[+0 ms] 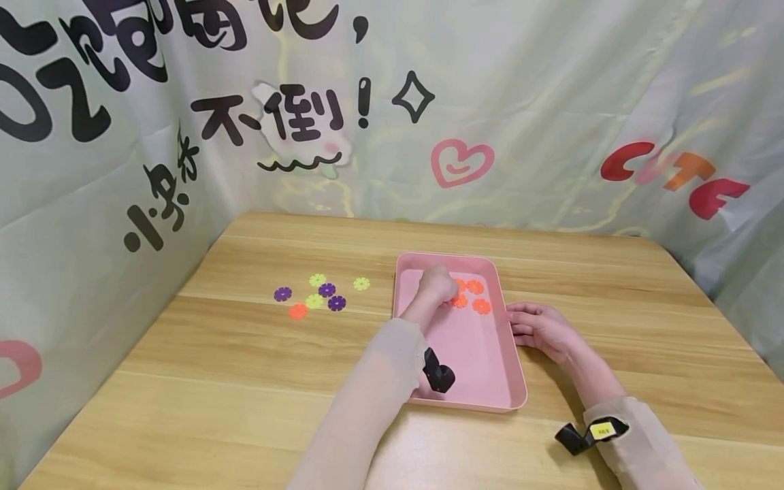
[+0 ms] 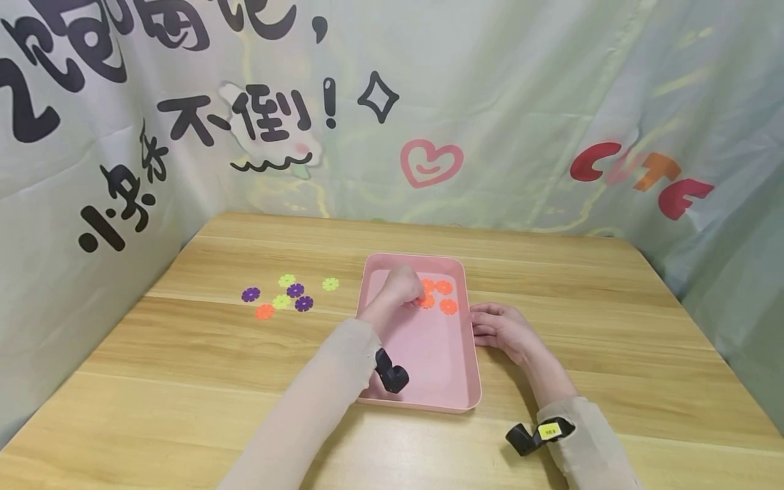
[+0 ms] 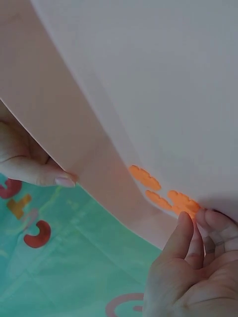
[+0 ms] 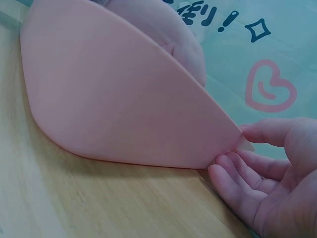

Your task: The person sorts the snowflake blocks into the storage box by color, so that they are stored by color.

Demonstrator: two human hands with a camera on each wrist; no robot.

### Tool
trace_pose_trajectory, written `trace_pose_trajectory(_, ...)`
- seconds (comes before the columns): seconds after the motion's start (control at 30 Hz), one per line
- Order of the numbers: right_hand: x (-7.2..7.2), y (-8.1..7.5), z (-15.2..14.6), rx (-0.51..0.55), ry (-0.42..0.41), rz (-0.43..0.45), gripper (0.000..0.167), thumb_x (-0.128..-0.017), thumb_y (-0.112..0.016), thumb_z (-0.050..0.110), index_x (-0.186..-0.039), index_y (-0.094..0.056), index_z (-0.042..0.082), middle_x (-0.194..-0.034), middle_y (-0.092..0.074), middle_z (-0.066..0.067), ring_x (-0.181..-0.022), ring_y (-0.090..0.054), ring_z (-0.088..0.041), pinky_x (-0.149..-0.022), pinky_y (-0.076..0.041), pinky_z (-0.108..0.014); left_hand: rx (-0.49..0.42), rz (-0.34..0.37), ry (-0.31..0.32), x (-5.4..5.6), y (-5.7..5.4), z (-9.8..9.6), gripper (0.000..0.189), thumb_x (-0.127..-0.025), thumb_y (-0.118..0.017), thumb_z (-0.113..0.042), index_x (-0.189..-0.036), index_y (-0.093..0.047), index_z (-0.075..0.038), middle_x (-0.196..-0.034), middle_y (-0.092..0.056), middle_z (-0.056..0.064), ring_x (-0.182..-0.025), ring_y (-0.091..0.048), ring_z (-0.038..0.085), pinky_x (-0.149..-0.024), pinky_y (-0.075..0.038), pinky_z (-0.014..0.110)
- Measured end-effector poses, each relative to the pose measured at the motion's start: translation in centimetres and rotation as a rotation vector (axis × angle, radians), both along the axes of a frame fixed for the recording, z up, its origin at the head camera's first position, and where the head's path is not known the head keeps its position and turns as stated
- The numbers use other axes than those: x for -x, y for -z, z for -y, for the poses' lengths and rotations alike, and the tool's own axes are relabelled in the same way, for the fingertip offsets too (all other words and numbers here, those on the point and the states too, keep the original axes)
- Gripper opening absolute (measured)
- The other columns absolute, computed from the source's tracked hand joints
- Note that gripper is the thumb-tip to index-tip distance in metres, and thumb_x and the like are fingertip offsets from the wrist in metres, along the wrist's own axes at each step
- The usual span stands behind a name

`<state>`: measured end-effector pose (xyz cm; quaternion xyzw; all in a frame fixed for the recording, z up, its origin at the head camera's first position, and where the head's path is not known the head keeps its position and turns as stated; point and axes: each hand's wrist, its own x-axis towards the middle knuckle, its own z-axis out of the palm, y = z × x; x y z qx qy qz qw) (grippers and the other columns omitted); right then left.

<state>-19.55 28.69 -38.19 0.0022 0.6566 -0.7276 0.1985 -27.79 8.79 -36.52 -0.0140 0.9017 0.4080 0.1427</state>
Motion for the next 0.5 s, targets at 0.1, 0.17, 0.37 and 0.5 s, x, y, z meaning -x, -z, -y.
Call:
trace_pose_trajectory(0.1, 0.0, 0.0, 0.1, 0.0, 0.001, 0.002, 0.011, -0.095, -0.049, 0.008, -0.105, -0.051, 0.002, -0.089, -0.066, 0.0, -0.08, -0.064, -0.012, -0.071, -0.054, -0.027, 0.0, -0.004, -0.005, 0.0, 0.0, 0.2, 0.011, -0.075, -0.058, 0.007, -0.068, -0.057, -0.001, -0.052, -0.048, 0.004, -0.041, -0.045, 0.014, -0.038, -0.038, 0.02)
trace_pose_trajectory(0.17, 0.0, 0.0, 0.1, -0.003, -0.001, -0.001, 0.013, -0.095, -0.05, 0.008, -0.107, -0.05, 0.001, -0.089, -0.066, 0.0, -0.081, -0.064, -0.012, -0.072, -0.054, -0.028, -0.004, -0.004, -0.011, 0.1, 0.0, 0.3, 0.01, -0.076, -0.057, 0.007, -0.068, -0.058, 0.0, -0.051, -0.048, 0.004, -0.041, -0.046, 0.015, -0.038, -0.037, 0.02)
trace_pose_trajectory(0.37, 0.1, 0.0, 0.1, 0.0, -0.006, -0.008, 0.019, -0.095, -0.05, 0.008, -0.111, -0.047, -0.003, -0.09, -0.066, 0.0, -0.081, -0.064, -0.012, -0.072, -0.054, -0.028, -0.01, -0.003, -0.002, 0.7, -0.9, 0.9, 0.005, -0.082, -0.057, 0.0, -0.083, -0.062, 0.002, -0.052, -0.052, 0.005, -0.044, -0.049, 0.015, -0.041, -0.037, 0.02)
trace_pose_trajectory(0.5, 0.0, 0.0, 0.1, 0.013, -0.009, -0.005, 0.016, -0.095, -0.048, 0.007, -0.109, -0.048, -0.001, -0.09, -0.067, 0.0, -0.081, -0.064, -0.012, -0.072, -0.054, -0.027, -0.043, 0.029, 0.01, 1.0, -2.0, 1.5, 0.004, -0.082, -0.06, 0.0, -0.08, -0.063, 0.002, -0.053, -0.055, 0.005, -0.045, -0.051, 0.014, -0.044, -0.044, 0.02)
